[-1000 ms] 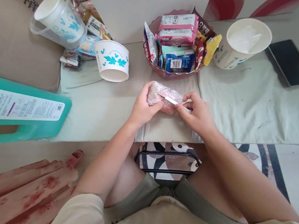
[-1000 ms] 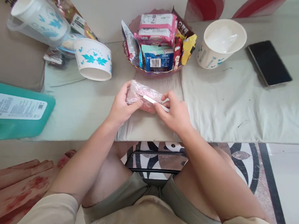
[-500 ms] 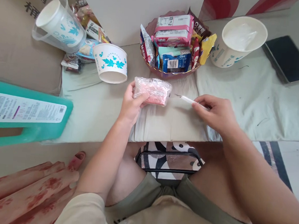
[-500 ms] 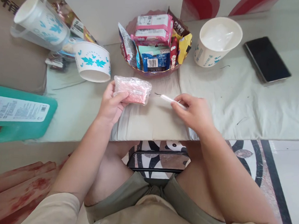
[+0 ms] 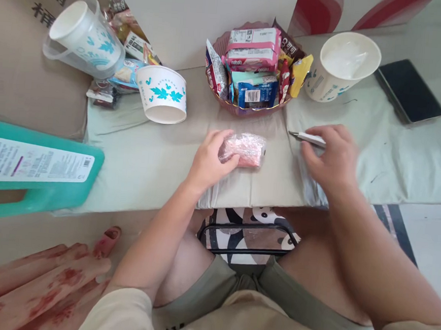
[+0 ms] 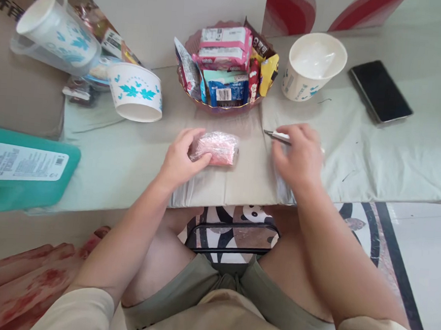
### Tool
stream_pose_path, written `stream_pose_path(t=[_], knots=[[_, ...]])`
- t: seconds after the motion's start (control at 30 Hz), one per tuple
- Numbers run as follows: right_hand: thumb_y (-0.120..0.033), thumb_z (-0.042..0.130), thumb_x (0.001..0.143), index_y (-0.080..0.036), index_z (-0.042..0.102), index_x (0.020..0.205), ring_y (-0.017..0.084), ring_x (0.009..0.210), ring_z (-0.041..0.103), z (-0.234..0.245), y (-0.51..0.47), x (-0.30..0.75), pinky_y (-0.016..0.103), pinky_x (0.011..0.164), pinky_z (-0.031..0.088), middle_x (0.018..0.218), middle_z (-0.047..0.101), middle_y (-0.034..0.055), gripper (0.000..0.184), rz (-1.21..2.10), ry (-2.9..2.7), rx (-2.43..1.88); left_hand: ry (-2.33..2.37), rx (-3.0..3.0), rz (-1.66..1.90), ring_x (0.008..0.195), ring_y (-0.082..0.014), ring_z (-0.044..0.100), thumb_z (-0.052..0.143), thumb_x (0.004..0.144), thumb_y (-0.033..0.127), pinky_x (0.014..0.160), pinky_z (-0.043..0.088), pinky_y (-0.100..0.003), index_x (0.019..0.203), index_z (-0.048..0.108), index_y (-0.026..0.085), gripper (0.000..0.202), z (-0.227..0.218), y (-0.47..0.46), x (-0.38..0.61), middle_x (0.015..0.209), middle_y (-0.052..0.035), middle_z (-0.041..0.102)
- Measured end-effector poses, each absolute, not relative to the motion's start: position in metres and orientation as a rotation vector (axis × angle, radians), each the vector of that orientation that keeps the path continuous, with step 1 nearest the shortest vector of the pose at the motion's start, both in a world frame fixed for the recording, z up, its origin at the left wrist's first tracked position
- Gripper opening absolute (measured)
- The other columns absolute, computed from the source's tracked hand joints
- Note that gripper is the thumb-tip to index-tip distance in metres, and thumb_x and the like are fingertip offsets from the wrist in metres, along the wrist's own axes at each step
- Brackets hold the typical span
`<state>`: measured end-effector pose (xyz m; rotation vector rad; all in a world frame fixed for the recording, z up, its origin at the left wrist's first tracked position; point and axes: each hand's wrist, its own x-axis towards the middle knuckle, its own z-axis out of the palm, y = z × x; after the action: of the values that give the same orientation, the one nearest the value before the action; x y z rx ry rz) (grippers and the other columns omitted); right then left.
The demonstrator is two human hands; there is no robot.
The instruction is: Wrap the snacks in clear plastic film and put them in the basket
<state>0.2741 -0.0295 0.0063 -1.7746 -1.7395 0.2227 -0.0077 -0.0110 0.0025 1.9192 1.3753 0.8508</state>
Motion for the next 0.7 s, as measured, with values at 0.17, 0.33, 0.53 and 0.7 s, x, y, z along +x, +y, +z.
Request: stream_pose_path(t=[0.17, 0.33, 0.53, 0.7], knots=[[-0.021, 0.057, 0.077, -0.023, 0.063, 0.132, 0.031, 0.113, 0.068, 0.009, -0.034, 0.226, 0.050, 0.099, 0.053, 0.123, 0.074, 0.0114, 0.055, 0.568, -1.997, -1.222, 1.205, 2.052, 0.742, 0.114, -0.0254, 0.067, 0.067, 0.084, 0.025, 0.103, 0.055, -0.039, 0.121, 0.070, 0.021, 0.037, 0.012, -0.021, 0.002, 0.128, -0.0105, 0.065], [-0.015, 0.053, 0.071, -0.025, 0.071, 0.103, 0.027, 0.086, 0.066, 0.013, -0.031, 0.219, 0.045, 0.082, 0.053, 0.086, 0.071, 0.0053, 0.038, 0.593, -1.952, -1.289, 1.318, 2.003, 0.918, 0.113, -0.0259, 0.066, 0.066, 0.079, 0.021, 0.102, 0.054, -0.041, 0.094, 0.072, 0.023, 0.016, 0.012, -0.018, 0.001, 0.123, -0.0087, 0.069], [-0.015, 0.053, 0.072, -0.025, 0.061, 0.073, 0.026, 0.091, 0.069, 0.016, -0.034, 0.253, 0.045, 0.088, 0.053, 0.086, 0.071, 0.0053, 0.013, 0.571, -1.802, -1.310, 1.426, 1.592, 1.108, 0.080, -0.0176, 0.064, 0.059, 0.070, 0.015, 0.072, 0.051, -0.030, 0.073, 0.062, 0.022, 0.008, 0.010, -0.006, -0.016, 0.080, -0.0011, 0.068], [-0.014, 0.055, 0.070, -0.023, 0.065, 0.069, 0.027, 0.096, 0.072, 0.013, -0.037, 0.281, 0.049, 0.093, 0.054, 0.095, 0.077, 0.0065, 0.014, 0.400, -1.711, -1.526, 1.652, 1.543, 1.067, 0.060, -0.0122, 0.051, 0.052, 0.066, 0.010, 0.058, 0.039, -0.026, 0.066, 0.053, 0.021, 0.011, 0.002, 0.002, -0.040, 0.062, 0.0033, 0.055]])
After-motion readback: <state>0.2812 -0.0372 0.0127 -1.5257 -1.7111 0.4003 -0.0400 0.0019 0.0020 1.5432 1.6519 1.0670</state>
